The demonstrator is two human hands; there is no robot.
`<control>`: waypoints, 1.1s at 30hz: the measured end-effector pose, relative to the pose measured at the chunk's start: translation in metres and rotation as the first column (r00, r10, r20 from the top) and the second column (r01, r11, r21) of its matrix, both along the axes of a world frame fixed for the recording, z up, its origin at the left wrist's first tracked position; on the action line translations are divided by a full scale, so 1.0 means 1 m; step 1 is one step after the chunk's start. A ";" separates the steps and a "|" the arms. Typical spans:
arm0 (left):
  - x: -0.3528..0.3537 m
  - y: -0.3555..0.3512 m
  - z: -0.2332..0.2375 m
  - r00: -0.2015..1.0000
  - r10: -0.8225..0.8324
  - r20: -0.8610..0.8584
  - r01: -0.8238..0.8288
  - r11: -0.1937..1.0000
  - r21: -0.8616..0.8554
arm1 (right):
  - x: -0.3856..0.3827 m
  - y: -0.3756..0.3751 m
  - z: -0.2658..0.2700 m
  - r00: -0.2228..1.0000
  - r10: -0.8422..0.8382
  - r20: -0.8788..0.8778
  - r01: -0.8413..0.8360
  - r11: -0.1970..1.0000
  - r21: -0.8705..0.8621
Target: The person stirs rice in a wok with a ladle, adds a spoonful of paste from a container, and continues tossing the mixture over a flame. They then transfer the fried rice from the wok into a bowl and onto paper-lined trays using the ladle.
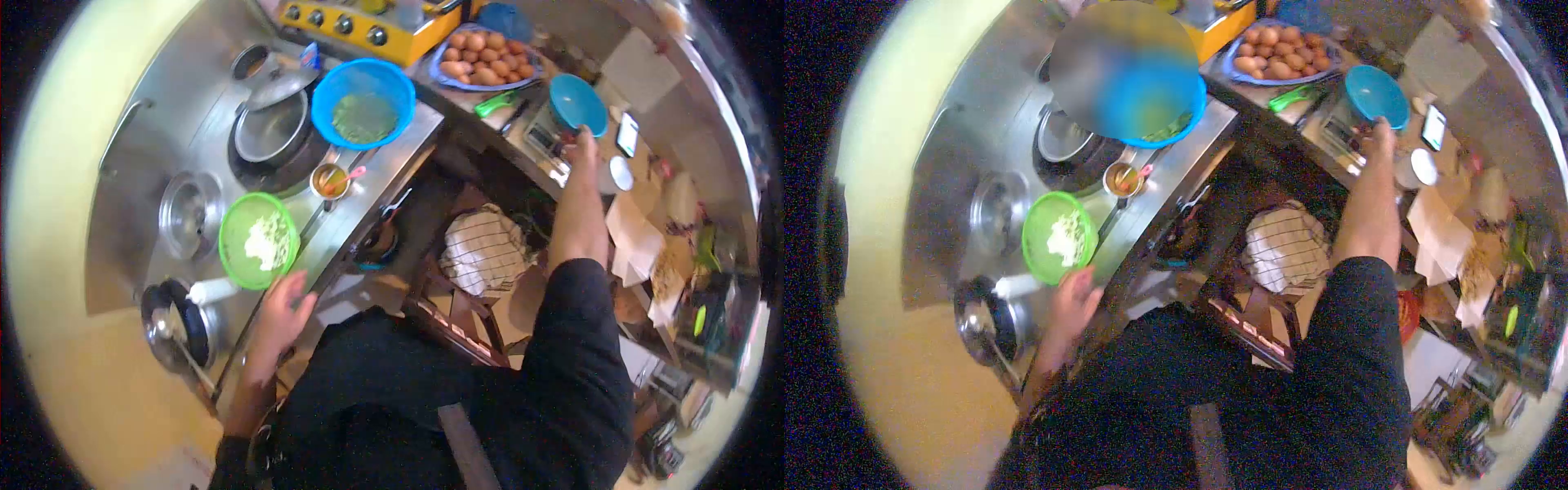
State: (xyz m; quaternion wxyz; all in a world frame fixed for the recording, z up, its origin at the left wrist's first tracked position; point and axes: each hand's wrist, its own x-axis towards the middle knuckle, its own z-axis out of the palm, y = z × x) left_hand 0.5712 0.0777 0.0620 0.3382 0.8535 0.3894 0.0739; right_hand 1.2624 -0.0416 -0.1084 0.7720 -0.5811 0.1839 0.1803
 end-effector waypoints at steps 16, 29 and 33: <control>0.098 -0.074 -0.039 0.604 -0.764 0.228 0.433 0.074 -0.898 | -0.465 -0.253 0.091 0.848 0.408 0.337 -0.243 0.866 -0.438; -0.023 -0.394 -0.090 -0.177 -0.977 0.120 0.586 -0.203 -0.785 | -1.025 -0.517 0.008 0.739 -0.631 0.234 0.556 0.375 -0.742; -0.097 -0.492 -0.106 -0.318 -0.945 0.079 0.484 -0.233 -0.844 | -1.097 -0.649 -0.002 0.383 -0.852 0.356 0.698 0.014 -0.716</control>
